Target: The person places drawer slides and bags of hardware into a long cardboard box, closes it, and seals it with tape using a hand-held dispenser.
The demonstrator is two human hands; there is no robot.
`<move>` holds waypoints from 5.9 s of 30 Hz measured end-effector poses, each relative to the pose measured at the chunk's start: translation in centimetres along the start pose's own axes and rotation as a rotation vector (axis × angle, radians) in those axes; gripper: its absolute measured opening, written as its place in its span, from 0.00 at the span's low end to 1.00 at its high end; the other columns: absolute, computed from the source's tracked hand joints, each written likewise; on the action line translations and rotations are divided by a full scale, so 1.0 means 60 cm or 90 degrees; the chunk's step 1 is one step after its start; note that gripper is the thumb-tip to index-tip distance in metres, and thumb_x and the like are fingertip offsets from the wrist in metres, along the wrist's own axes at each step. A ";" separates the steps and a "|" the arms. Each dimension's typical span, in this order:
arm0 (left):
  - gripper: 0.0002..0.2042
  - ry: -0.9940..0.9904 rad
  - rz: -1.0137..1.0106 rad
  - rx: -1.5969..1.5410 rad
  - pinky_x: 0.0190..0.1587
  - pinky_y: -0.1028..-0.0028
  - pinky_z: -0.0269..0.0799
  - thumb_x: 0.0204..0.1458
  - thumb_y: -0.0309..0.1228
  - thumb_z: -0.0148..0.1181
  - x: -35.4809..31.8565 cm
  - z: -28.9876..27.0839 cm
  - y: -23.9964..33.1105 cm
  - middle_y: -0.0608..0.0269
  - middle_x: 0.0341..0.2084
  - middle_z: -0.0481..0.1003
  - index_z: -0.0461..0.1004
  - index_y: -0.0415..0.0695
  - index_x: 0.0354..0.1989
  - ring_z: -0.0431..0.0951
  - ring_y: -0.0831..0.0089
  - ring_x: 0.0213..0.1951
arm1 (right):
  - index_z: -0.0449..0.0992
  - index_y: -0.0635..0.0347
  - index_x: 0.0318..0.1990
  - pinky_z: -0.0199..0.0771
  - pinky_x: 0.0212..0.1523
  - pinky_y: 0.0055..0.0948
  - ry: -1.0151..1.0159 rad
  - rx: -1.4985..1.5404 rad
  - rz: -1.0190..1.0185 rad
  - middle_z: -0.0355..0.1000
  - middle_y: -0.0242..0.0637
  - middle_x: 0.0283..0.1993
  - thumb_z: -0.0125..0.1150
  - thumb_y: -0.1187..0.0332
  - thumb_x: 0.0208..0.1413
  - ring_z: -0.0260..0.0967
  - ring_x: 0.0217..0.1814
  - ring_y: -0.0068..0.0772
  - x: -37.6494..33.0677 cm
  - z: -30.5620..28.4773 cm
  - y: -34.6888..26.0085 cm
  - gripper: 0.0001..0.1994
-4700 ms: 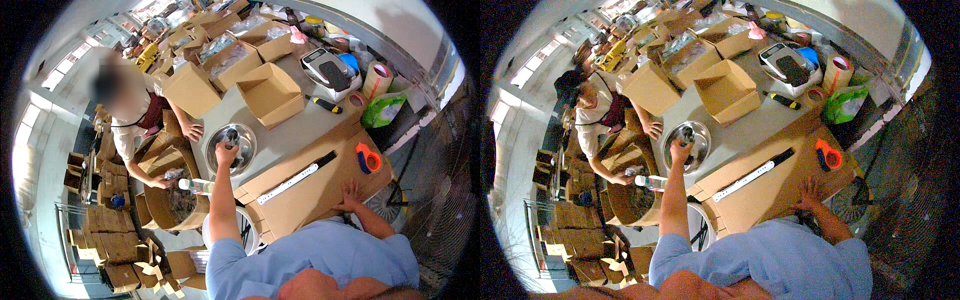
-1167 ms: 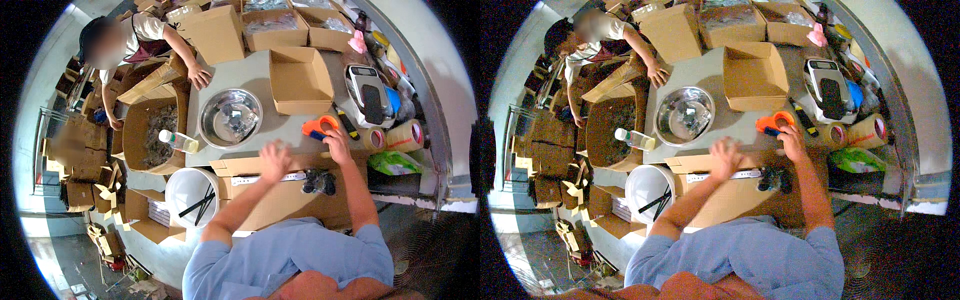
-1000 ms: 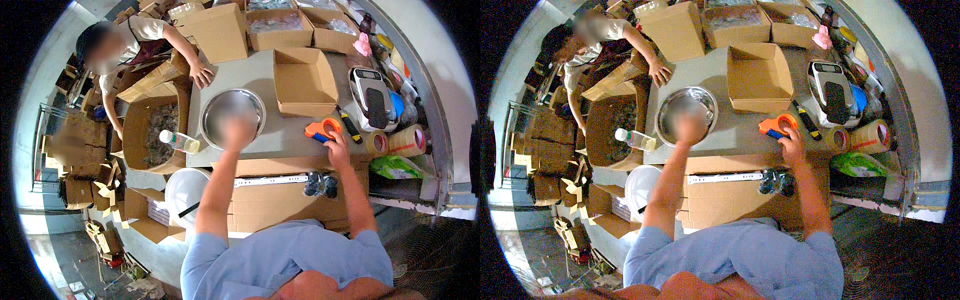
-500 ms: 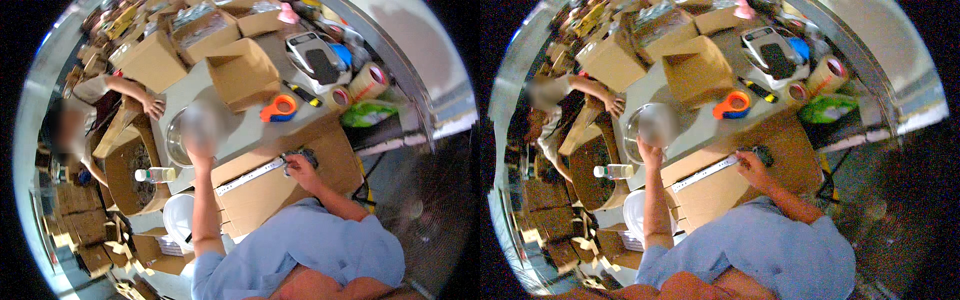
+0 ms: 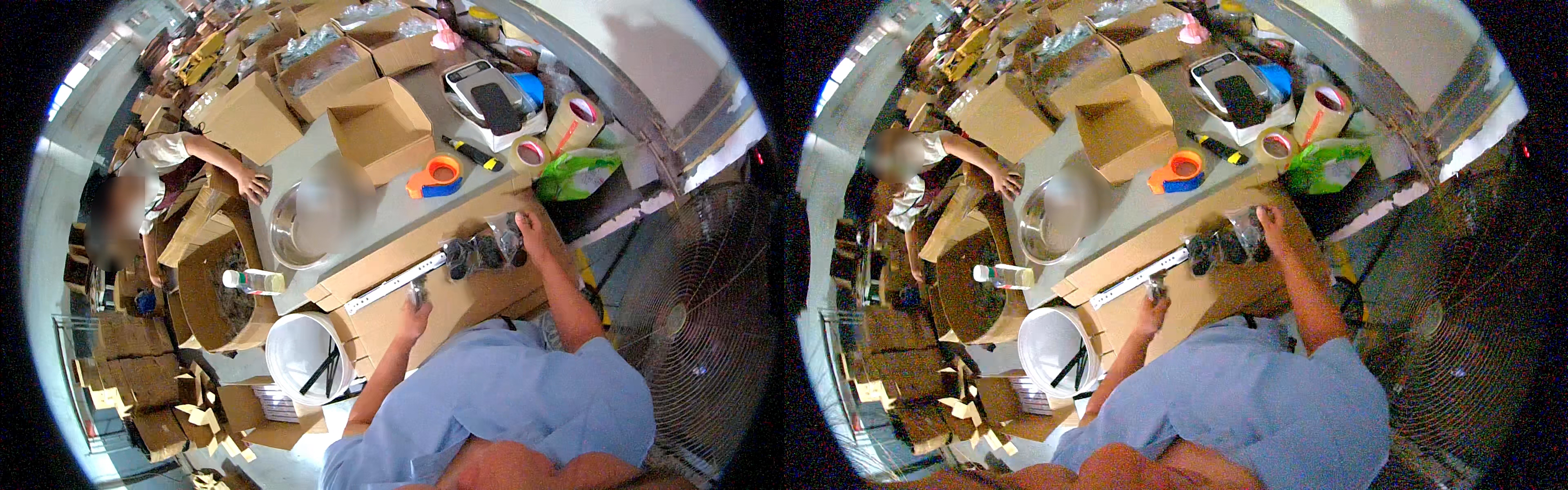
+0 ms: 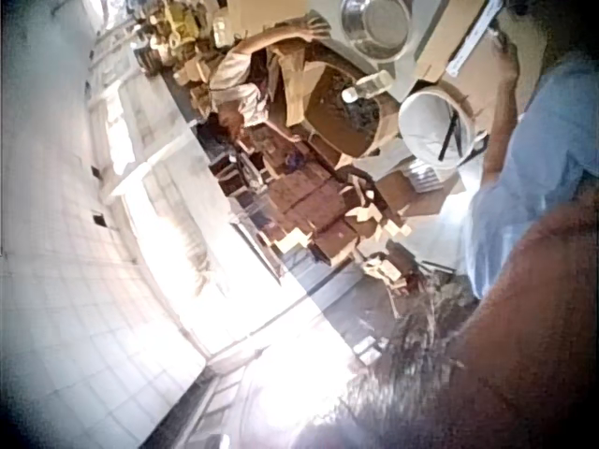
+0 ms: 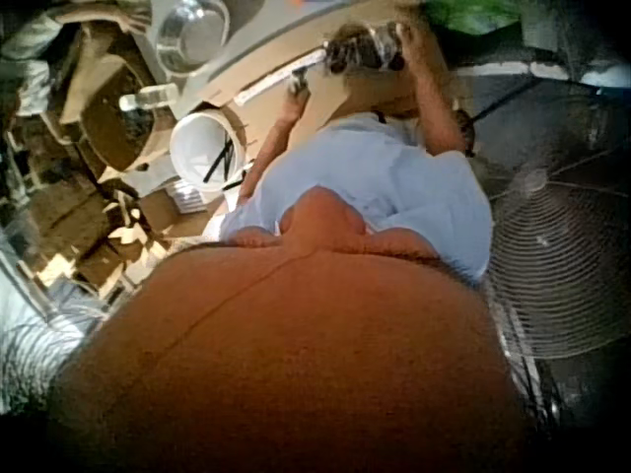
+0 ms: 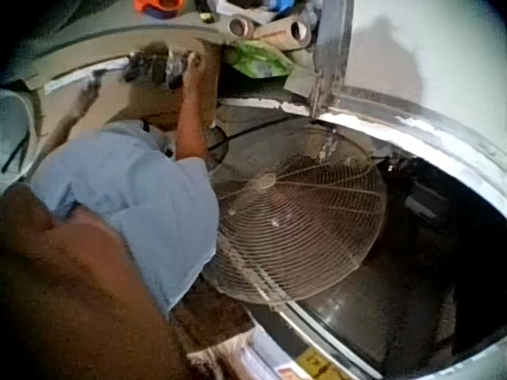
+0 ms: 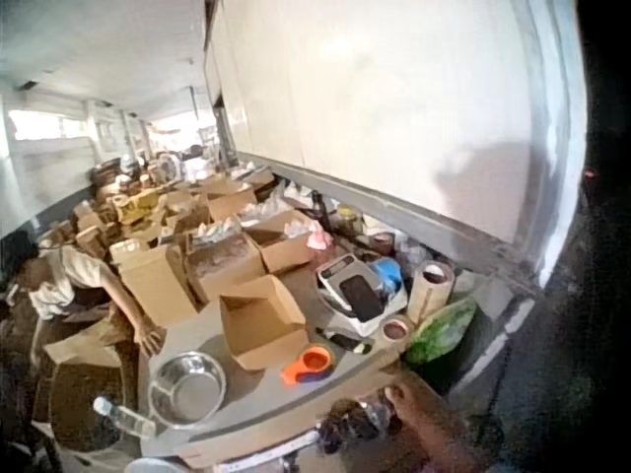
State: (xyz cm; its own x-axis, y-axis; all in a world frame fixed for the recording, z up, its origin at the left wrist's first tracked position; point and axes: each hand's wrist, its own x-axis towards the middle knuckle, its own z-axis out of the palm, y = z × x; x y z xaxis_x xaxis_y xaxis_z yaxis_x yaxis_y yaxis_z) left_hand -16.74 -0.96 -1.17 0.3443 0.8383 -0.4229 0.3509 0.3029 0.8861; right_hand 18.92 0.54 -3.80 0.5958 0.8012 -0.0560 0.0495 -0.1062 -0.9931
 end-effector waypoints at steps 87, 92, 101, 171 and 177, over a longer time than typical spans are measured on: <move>0.23 -0.201 0.224 0.520 0.46 0.56 0.68 0.42 0.34 0.56 0.092 0.032 0.007 0.45 0.42 0.73 0.67 0.45 0.51 0.73 0.51 0.43 | 0.76 0.38 0.43 0.42 0.58 0.49 -0.346 -0.777 -0.330 0.64 0.28 0.51 0.66 0.54 0.39 0.55 0.56 0.40 -0.170 0.087 -0.099 0.19; 0.28 -0.253 0.255 0.432 0.49 0.57 0.65 0.42 0.38 0.60 0.097 0.038 0.018 0.44 0.44 0.72 0.65 0.46 0.54 0.71 0.51 0.47 | 0.76 0.40 0.41 0.43 0.58 0.49 -0.313 -0.778 -0.327 0.65 0.27 0.50 0.67 0.56 0.38 0.55 0.55 0.38 -0.174 0.071 -0.094 0.18; 0.37 -0.228 0.339 0.470 0.58 0.58 0.59 0.42 0.44 0.61 0.129 0.058 -0.042 0.44 0.53 0.65 0.55 0.49 0.62 0.65 0.49 0.54 | 0.75 0.38 0.39 0.43 0.58 0.50 -0.263 -0.788 -0.342 0.64 0.25 0.47 0.71 0.58 0.32 0.55 0.55 0.37 -0.169 0.075 -0.048 0.21; 0.13 -0.008 0.321 0.645 0.48 0.50 0.65 0.49 0.33 0.49 0.006 0.013 0.019 0.51 0.36 0.74 0.72 0.42 0.41 0.73 0.53 0.42 | 0.72 0.64 0.27 0.68 0.19 0.30 -0.482 -0.411 -0.009 0.67 0.38 0.22 0.60 0.64 0.43 0.63 0.18 0.28 0.028 0.799 -0.162 0.11; 0.15 0.029 0.329 0.596 0.46 0.47 0.63 0.48 0.38 0.51 0.012 0.020 -0.004 0.49 0.33 0.73 0.72 0.40 0.39 0.75 0.51 0.38 | 0.76 0.64 0.27 0.70 0.37 0.38 -0.435 -0.616 -0.215 0.74 0.49 0.30 0.62 0.63 0.32 0.71 0.36 0.49 0.003 0.818 -0.129 0.14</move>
State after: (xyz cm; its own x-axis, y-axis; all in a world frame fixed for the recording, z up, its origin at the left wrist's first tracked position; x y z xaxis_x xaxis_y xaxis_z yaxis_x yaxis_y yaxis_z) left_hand -15.52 -0.95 -1.90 0.6168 0.7870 -0.0134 0.7066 -0.5461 0.4500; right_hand -20.73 30.41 -1.19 -0.0902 0.9857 -0.1425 0.8668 0.0072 -0.4986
